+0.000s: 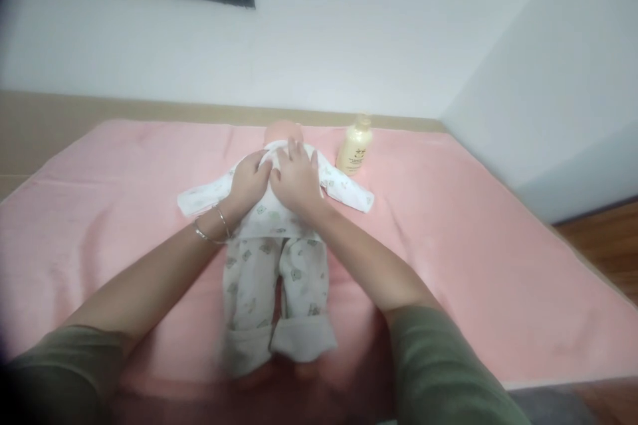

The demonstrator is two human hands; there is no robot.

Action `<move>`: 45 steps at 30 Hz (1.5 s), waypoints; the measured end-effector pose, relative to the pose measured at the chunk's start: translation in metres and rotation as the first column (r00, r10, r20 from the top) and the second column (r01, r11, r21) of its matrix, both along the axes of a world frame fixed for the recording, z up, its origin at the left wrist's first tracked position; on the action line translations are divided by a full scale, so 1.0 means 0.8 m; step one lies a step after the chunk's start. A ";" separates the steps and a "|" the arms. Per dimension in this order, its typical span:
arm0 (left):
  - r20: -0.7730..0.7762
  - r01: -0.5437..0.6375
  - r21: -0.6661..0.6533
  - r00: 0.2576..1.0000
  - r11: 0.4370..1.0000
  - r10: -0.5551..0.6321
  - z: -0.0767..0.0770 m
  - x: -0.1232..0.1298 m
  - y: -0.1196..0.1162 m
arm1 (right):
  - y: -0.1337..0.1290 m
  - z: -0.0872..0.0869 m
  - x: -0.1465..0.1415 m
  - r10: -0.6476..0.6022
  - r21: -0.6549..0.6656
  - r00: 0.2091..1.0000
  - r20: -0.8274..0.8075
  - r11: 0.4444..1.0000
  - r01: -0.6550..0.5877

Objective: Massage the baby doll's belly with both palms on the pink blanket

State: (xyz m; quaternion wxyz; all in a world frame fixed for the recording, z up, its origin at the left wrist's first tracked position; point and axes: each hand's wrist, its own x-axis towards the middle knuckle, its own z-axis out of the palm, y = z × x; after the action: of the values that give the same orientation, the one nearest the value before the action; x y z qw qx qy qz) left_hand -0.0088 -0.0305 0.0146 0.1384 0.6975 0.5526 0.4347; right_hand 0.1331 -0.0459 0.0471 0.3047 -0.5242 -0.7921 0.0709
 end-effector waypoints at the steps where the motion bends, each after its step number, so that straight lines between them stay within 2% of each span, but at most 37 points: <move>1: 0.003 -0.001 -0.001 1.000 1.000 0.001 0.001 0.000 -0.001 | -0.001 -0.004 -0.003 -0.009 -0.012 1.000 0.014 1.000 0.009; 3: 0.012 -0.008 -0.010 1.000 1.000 0.008 0.003 0.001 -0.004 | -0.004 -0.002 -0.003 -0.023 -0.008 1.000 -0.001 1.000 0.023; 8: 0.028 -0.025 -0.029 0.999 0.999 0.026 0.004 0.002 -0.006 | -0.008 0.018 0.005 -0.042 0.095 0.994 -0.105 0.994 0.052; 14: 0.031 -0.023 -0.006 0.999 1.000 0.023 -0.004 0.000 0.002 | 0.002 -0.005 0.000 -0.011 -0.032 1.000 0.004 0.999 0.011; 19: 0.036 -0.024 -0.010 0.999 1.000 0.025 -0.008 -0.001 0.004 | 0.002 0.018 0.013 0.001 0.092 0.987 -0.162 0.996 0.014; 21: 0.032 -0.023 -0.016 0.999 1.000 0.024 -0.007 0.000 0.003 | 0.001 0.020 0.013 0.009 0.109 0.984 -0.176 0.994 0.011; 25: 0.025 -0.018 -0.015 1.000 1.000 0.018 -0.004 0.000 0.001 | 0.001 0.003 0.003 0.028 -0.020 0.999 -0.043 0.999 -0.029; 27: 0.023 -0.019 -0.011 1.000 1.000 0.019 -0.004 0.000 0.001 | 0.001 0.001 0.001 0.033 -0.067 0.999 -0.021 0.997 -0.034; 32: 0.026 -0.041 -0.009 0.999 0.999 0.041 -0.006 0.001 0.001 | -0.006 0.018 0.005 -0.012 0.007 0.991 -0.130 1.000 0.013; 34: 0.024 -0.042 -0.008 0.999 0.999 0.043 -0.006 0.001 0.001 | -0.004 0.012 0.002 -0.020 0.006 0.993 -0.112 1.000 0.021; 37: 0.017 -0.026 0.010 1.000 1.000 0.026 -0.007 -0.001 0.002 | 0.006 -0.005 -0.003 0.023 -0.074 1.000 -0.011 0.997 -0.024; 38: 0.016 -0.023 0.015 1.000 1.000 0.022 -0.008 -0.002 0.002 | 0.008 -0.004 -0.002 0.048 -0.098 0.999 0.000 0.994 -0.047; 39: 0.015 -0.021 0.016 1.000 1.000 0.021 -0.009 -0.002 0.002 | 0.006 0.003 -0.001 0.077 -0.108 0.997 -0.016 0.991 -0.079; 41: 0.006 -0.029 0.006 1.000 1.000 0.029 -0.009 -0.002 0.002 | -0.015 0.037 0.007 0.153 -0.078 0.980 -0.127 0.983 -0.164; 44: -0.003 -0.055 -0.022 0.998 0.998 0.055 -0.009 -0.001 0.000 | -0.085 0.125 0.027 0.365 -0.011 0.876 -0.314 0.921 -0.388; 45: 0.001 -0.069 -0.030 0.998 0.997 0.069 -0.008 0.000 0.000 | -0.113 0.152 0.035 0.398 0.034 0.847 -0.353 0.910 -0.414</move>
State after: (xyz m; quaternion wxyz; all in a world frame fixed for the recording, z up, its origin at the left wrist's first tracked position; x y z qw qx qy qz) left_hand -0.0088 -0.0303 0.0078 0.1346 0.6753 0.5827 0.4316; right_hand 0.1607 -0.1359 0.1687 0.4081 -0.3300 -0.8157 0.2434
